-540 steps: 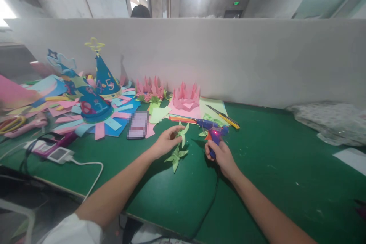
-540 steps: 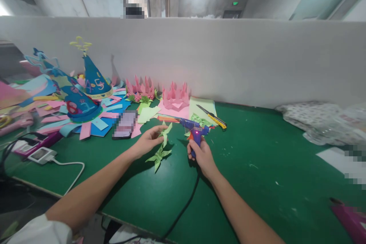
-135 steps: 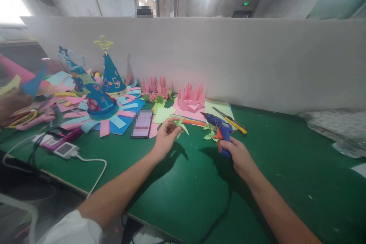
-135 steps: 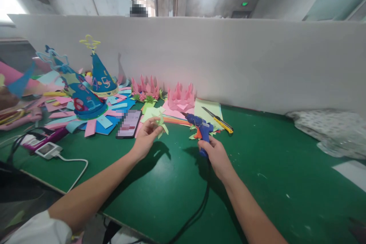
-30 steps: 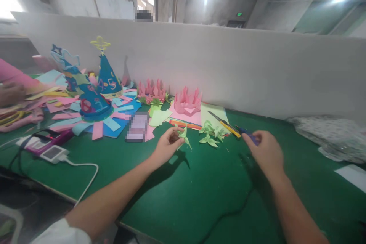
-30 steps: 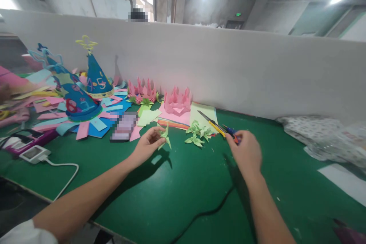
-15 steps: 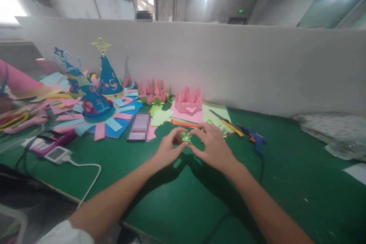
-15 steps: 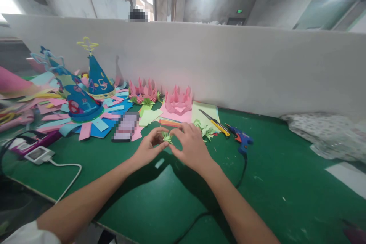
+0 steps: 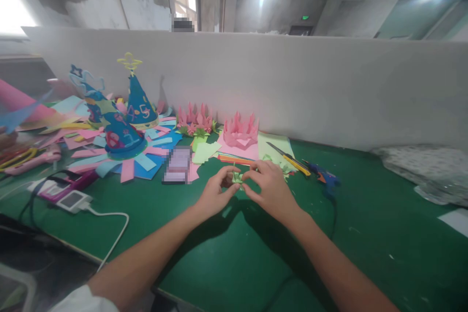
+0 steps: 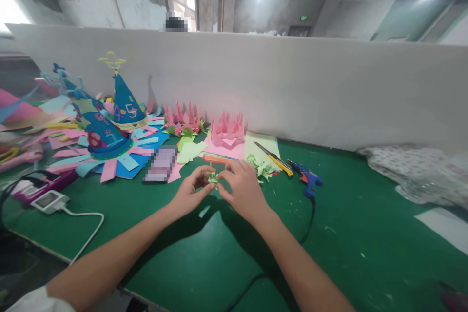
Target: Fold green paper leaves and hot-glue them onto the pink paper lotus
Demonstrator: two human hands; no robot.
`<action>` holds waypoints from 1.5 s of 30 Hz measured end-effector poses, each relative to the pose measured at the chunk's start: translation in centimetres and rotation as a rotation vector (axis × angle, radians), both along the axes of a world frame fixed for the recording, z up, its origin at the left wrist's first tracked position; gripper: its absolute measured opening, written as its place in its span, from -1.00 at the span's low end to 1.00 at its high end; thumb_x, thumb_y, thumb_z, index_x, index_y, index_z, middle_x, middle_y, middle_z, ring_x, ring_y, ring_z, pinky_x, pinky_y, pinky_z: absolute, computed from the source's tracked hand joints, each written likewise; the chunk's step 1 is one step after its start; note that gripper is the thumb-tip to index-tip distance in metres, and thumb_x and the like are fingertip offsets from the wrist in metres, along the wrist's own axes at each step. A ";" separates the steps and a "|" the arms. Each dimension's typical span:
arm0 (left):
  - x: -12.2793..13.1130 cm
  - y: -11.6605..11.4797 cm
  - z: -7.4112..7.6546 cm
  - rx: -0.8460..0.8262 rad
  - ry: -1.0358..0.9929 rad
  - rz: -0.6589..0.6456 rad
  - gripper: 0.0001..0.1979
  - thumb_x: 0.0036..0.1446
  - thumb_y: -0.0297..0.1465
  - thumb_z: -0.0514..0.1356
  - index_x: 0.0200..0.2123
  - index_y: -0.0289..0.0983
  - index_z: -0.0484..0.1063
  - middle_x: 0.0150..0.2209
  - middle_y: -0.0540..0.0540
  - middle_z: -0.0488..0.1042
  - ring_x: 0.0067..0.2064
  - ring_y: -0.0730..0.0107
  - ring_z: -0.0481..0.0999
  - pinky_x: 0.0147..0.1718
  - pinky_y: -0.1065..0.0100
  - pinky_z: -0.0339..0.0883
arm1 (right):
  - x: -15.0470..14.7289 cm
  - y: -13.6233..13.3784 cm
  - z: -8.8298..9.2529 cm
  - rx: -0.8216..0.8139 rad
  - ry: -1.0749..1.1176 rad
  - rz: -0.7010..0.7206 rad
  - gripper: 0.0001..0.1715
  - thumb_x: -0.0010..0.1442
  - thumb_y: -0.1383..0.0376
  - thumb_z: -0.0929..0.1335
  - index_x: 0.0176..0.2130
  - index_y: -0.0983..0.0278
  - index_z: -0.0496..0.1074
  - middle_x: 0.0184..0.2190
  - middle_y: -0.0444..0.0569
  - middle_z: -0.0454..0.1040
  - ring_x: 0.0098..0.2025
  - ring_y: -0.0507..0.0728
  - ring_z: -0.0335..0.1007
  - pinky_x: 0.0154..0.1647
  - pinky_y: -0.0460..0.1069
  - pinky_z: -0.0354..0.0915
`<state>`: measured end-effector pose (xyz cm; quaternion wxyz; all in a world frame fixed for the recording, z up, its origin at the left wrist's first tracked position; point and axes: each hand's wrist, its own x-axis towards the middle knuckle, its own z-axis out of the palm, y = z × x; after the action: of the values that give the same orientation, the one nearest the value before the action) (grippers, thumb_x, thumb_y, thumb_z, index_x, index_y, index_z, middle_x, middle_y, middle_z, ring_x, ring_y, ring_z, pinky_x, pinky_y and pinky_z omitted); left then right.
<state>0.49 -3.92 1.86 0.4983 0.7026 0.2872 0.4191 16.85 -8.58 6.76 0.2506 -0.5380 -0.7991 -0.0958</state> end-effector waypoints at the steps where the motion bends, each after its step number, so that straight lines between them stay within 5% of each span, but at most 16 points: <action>1: 0.0 0.0 0.0 0.000 -0.001 0.003 -0.69 0.06 -0.35 0.15 -0.09 -0.21 0.29 -0.43 0.03 0.27 -0.38 0.48 0.29 -0.34 0.44 0.23 | 0.0 0.0 0.0 0.010 -0.005 0.001 -0.91 0.11 0.30 0.31 -0.35 0.24 0.43 -0.31 -0.03 0.32 -0.23 0.14 0.21 -0.18 0.05 0.10; 13: 0.0 -0.2 0.1 0.032 0.006 -0.007 -0.67 0.06 -0.29 0.16 -0.09 -0.24 0.27 -0.45 0.04 0.25 -0.40 0.49 0.29 -0.36 0.44 0.23 | -0.2 0.2 -0.2 0.120 -0.096 0.043 -0.87 0.13 0.35 0.31 -0.46 0.27 0.38 -0.39 -0.07 0.36 -0.25 0.10 0.20 -0.24 0.01 0.02; 20: 0.0 0.8 -0.3 -0.017 -0.043 0.062 -0.66 0.24 -0.27 -0.11 0.04 -0.26 0.06 -0.39 -0.03 0.37 -0.35 0.42 0.40 -0.29 0.32 0.32 | 1.1 0.8 -0.2 0.139 -0.162 0.012 -0.80 0.22 0.35 0.24 -0.42 0.27 0.38 -0.35 -0.06 0.38 -0.23 0.10 0.19 -0.21 0.03 -0.01; 25: -0.1 1.9 -2.4 0.438 0.415 0.085 -0.73 0.14 -0.49 -0.01 -0.11 -0.25 0.34 -0.10 -0.18 0.38 -0.01 0.22 0.31 0.03 0.09 0.17 | 2.8 1.2 0.3 0.194 -0.121 -0.066 -0.79 0.22 0.30 0.25 -0.40 0.26 0.40 -0.34 -0.03 0.39 -0.24 0.13 0.18 -0.23 0.04 -0.03; 30: 1.1 1.7 -4.2 0.616 0.588 -0.047 -0.68 0.14 -0.53 -0.04 -0.05 -0.30 0.34 -0.07 -0.22 0.36 -0.02 0.22 0.31 -0.03 0.15 0.24 | 3.7 1.2 0.7 0.188 -0.078 -0.093 -0.78 0.23 0.27 0.24 -0.40 0.24 0.41 -0.34 -0.04 0.38 -0.24 0.13 0.18 -0.24 0.04 -0.04; 45: 2.7 2.1 -3.8 0.460 0.647 0.110 -0.97 0.03 -0.47 0.19 -0.40 -0.33 0.39 -0.27 -0.15 0.39 -0.17 0.25 0.35 -0.14 0.20 0.27 | 3.9 1.2 1.1 0.175 -0.048 -0.098 -0.81 0.21 0.27 0.26 -0.39 0.22 0.43 -0.33 -0.05 0.38 -0.21 0.13 0.19 -0.24 0.04 -0.05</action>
<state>3.17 -1.86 -1.93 0.1886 0.8750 0.3653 0.2556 20.72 -7.35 7.84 0.2727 -0.5499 -0.7662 -0.1902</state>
